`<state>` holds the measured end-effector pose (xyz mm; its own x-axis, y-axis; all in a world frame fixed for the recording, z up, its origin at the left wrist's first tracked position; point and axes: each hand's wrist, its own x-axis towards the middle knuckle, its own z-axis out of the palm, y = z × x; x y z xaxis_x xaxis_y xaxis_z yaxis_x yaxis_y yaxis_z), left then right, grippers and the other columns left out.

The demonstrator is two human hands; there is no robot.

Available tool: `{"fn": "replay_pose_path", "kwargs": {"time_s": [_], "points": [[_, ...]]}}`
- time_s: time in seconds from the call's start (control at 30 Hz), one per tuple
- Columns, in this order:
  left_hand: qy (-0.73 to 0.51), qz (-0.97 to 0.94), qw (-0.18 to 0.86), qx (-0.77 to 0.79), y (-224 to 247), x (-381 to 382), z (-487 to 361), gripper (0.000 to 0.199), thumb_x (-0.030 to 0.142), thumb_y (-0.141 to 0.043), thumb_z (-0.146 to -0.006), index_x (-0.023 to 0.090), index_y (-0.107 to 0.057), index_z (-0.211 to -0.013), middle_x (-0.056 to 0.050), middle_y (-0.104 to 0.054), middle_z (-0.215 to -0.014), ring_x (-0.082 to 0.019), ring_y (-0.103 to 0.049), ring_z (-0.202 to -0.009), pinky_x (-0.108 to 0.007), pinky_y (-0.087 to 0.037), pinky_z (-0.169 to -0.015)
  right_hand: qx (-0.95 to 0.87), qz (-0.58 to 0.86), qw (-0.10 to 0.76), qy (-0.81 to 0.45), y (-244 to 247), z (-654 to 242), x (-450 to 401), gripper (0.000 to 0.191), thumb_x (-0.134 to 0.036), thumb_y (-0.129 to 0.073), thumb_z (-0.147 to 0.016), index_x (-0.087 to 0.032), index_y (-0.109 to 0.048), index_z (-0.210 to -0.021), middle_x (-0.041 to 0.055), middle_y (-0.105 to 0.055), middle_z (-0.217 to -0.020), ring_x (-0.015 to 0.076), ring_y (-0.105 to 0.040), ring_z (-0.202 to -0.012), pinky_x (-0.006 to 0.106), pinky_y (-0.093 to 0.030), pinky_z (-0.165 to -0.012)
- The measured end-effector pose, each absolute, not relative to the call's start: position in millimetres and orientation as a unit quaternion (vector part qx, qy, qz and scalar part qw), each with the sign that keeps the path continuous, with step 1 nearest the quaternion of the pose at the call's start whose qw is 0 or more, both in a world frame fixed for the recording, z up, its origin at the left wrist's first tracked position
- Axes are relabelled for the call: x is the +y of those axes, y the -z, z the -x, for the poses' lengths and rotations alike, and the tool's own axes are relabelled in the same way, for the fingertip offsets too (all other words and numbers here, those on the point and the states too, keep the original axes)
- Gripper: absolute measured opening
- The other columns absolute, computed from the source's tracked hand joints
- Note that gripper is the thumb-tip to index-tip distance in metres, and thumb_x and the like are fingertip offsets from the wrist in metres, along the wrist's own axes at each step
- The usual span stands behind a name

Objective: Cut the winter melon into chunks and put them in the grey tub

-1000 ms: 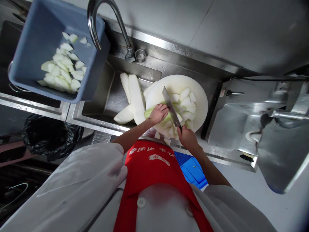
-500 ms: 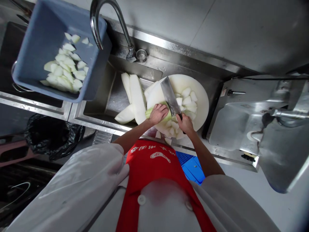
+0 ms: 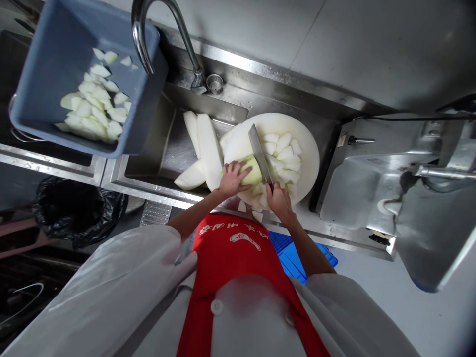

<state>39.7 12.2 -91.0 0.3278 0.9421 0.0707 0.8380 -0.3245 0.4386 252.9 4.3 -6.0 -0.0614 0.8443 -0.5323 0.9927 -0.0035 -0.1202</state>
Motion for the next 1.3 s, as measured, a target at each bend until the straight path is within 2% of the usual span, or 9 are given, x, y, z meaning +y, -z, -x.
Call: {"fn": "replay_pose_path", "kwargs": {"time_s": [0.1,0.3,0.47,0.6,0.87,1.03,1.17,1.3], "points": [[-0.134,-0.798,0.177,0.560,93,10,-33,0.076,0.067,-0.071,-0.083,0.024,-0.057,-0.145,-0.018,-0.050,-0.146,-0.043,-0.040,-0.132,-0.059,-0.031,-0.108,0.697,-0.663,0.149,0.230,14,-256,14,0.039,-0.042,-0.037,-0.111,-0.012,-0.061,-0.114,0.0167,-0.074,-0.096,0.0280,-0.070,-0.090,0.031,-0.043,-0.075],[-0.158,-0.783,0.174,0.576,89,48,-41,0.071,0.065,-0.068,-0.087,0.022,-0.057,-0.143,-0.018,-0.050,-0.144,-0.042,-0.040,-0.131,-0.058,-0.032,-0.109,0.708,-0.662,0.154,0.192,14,-272,28,0.038,-0.041,-0.038,-0.110,-0.011,-0.061,-0.114,0.0188,-0.074,-0.097,0.0295,-0.070,-0.091,0.031,-0.043,-0.076],[-0.200,-0.801,0.195,0.530,87,80,-53,0.041,0.047,-0.043,-0.105,0.018,-0.068,-0.121,-0.015,-0.063,-0.121,-0.031,-0.050,-0.114,-0.048,-0.040,-0.099,0.725,-0.636,0.169,0.203,-2,-276,25,0.036,-0.040,-0.039,-0.110,-0.012,-0.061,-0.113,0.0169,-0.074,-0.095,0.0285,-0.070,-0.089,0.030,-0.041,-0.074],[-0.204,-0.806,0.180,0.526,93,92,-65,0.043,0.037,-0.032,-0.109,0.018,-0.070,-0.106,-0.013,-0.064,-0.106,-0.028,-0.051,-0.102,-0.045,-0.041,-0.090,0.715,-0.647,0.174,0.198,-20,-276,15,0.035,-0.039,-0.037,-0.111,-0.011,-0.059,-0.114,0.0165,-0.074,-0.093,0.0284,-0.071,-0.086,0.030,-0.040,-0.070],[-0.216,-0.810,0.166,0.519,97,92,-67,0.042,0.034,-0.032,-0.109,0.018,-0.070,-0.104,-0.012,-0.064,-0.104,-0.027,-0.052,-0.100,-0.044,-0.041,-0.089,0.715,-0.628,0.225,0.207,-43,-279,18,0.035,-0.040,-0.038,-0.111,-0.011,-0.058,-0.113,0.0176,-0.074,-0.091,0.0293,-0.072,-0.085,0.030,-0.041,-0.068],[-0.220,-0.809,0.164,0.519,97,92,-67,0.040,0.034,-0.033,-0.109,0.018,-0.070,-0.108,-0.012,-0.065,-0.104,-0.026,-0.052,-0.099,-0.044,-0.040,-0.089,0.719,-0.626,0.200,0.225,-16,-255,43,0.035,-0.036,-0.037,-0.111,-0.009,-0.058,-0.114,0.0214,-0.073,-0.102,0.0288,-0.071,-0.095,0.031,-0.044,-0.076],[-0.246,-0.809,0.163,0.509,98,88,-63,0.038,0.033,-0.035,-0.109,0.018,-0.070,-0.108,-0.011,-0.066,-0.107,-0.025,-0.052,-0.098,-0.042,-0.041,-0.089,0.719,-0.635,0.178,0.219,8,-242,58,0.037,-0.037,-0.034,-0.112,-0.009,-0.058,-0.116,0.0203,-0.073,-0.105,0.0284,-0.070,-0.098,0.031,-0.045,-0.078],[-0.262,-0.810,0.162,0.500,98,85,-61,0.037,0.033,-0.035,-0.109,0.018,-0.069,-0.105,-0.011,-0.066,-0.106,-0.025,-0.053,-0.099,-0.043,-0.042,-0.089,0.732,-0.622,0.185,0.206,-6,-253,56,0.038,-0.039,-0.034,-0.111,-0.011,-0.059,-0.114,0.0185,-0.074,-0.101,0.0294,-0.071,-0.096,0.031,-0.044,-0.078]]}}
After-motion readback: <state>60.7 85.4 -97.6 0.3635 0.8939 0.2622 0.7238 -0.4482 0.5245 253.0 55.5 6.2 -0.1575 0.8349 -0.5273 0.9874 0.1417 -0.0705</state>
